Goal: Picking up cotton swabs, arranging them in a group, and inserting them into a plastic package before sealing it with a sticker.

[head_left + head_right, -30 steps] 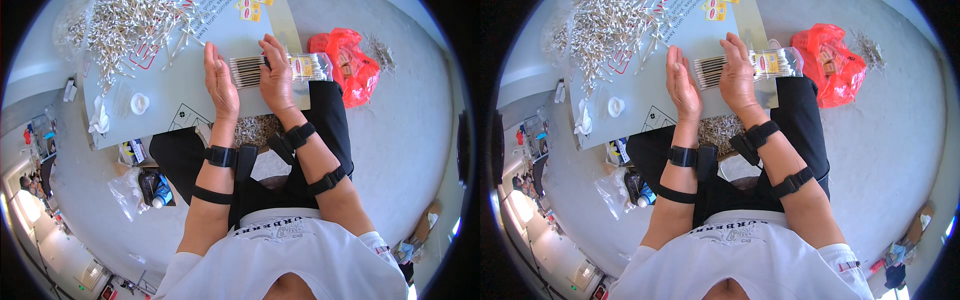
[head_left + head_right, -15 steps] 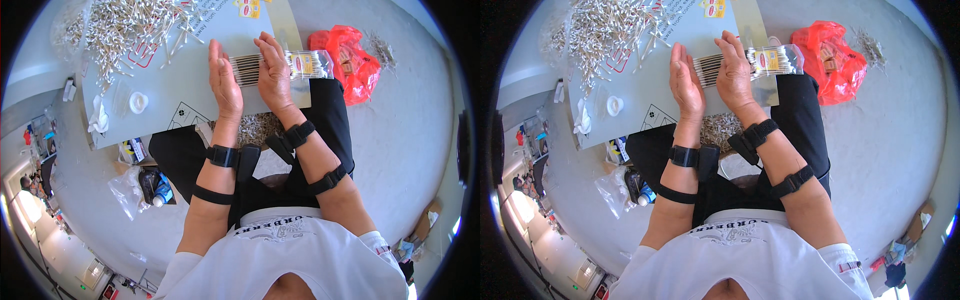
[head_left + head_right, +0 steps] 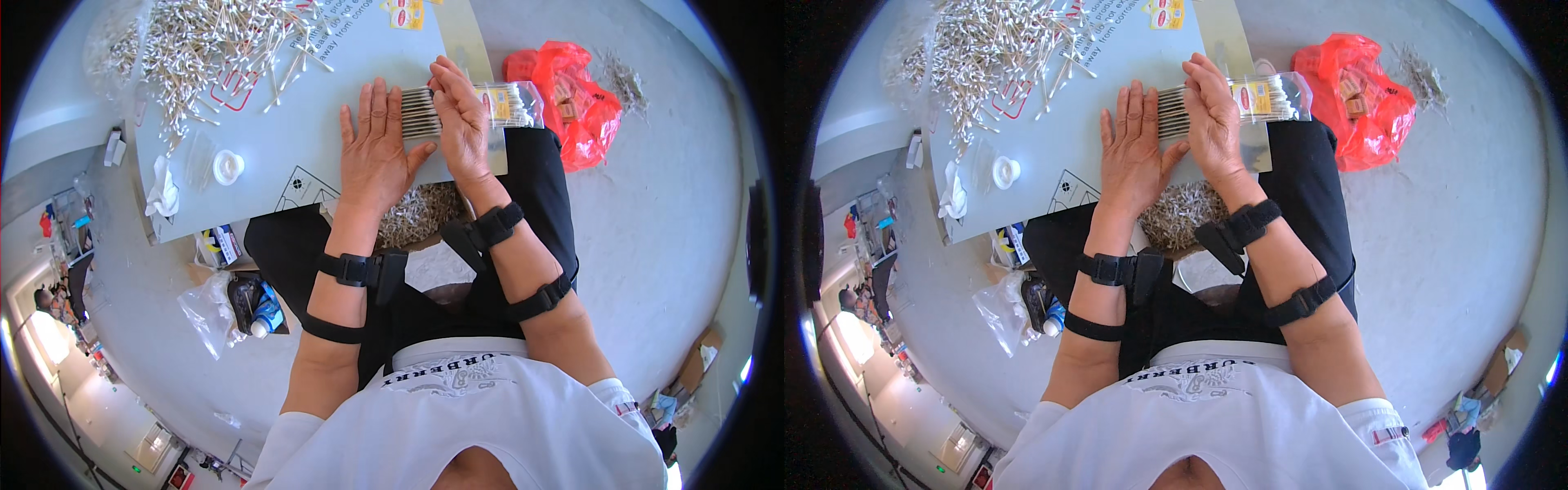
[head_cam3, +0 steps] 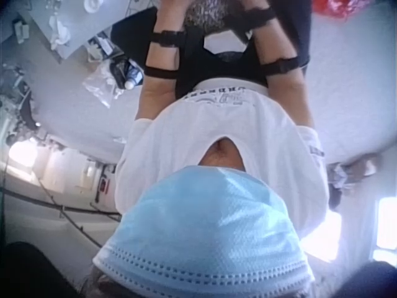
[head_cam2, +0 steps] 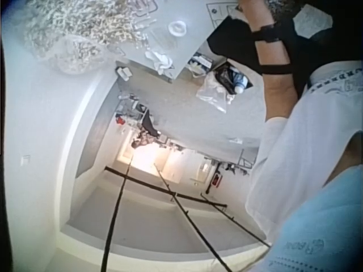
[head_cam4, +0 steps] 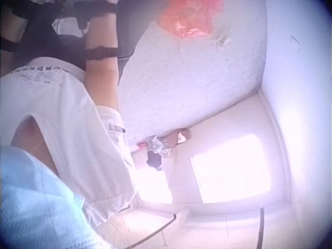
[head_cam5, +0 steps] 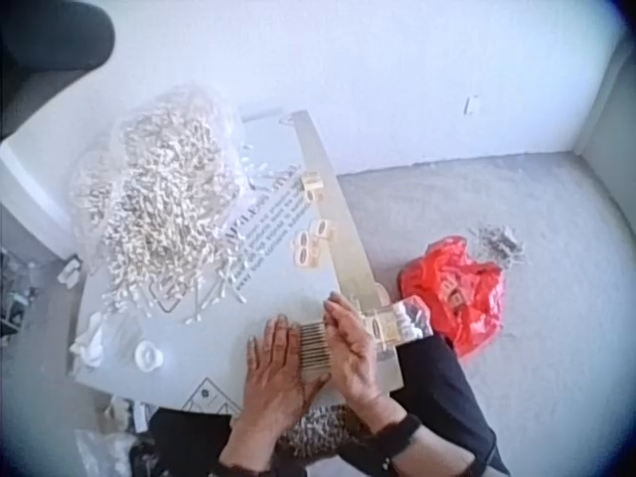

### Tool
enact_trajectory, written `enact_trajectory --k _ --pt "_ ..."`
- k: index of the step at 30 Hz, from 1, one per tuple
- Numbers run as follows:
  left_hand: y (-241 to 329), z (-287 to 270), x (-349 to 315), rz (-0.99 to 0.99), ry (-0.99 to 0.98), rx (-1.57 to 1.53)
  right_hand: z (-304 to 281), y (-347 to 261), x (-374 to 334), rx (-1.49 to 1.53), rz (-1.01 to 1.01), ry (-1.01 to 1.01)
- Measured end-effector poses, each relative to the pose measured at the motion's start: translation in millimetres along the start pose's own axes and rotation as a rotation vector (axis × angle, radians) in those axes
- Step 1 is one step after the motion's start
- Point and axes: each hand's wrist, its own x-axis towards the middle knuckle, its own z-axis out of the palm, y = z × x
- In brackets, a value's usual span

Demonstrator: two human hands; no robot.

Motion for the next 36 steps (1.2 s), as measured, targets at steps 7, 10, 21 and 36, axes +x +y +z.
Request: enact_trajectory --k 7,10,21,36 --pt "-13 -15 -3 0.025 0.022 -0.093 -34 -52 16 -0.714 -0.162 -0.478" --pt "-9 -12 0 0.069 -0.032 -0.047 -44 -44 18 -1.012 -0.357 -0.578" --pt "-7 -5 -2 0.038 -0.076 -0.013 -43 -24 17 -1.076 -0.4 -0.41" --pt "-7 -3 -4 0.038 -0.056 -0.007 -42 -30 28 -1.006 -0.416 -0.468"
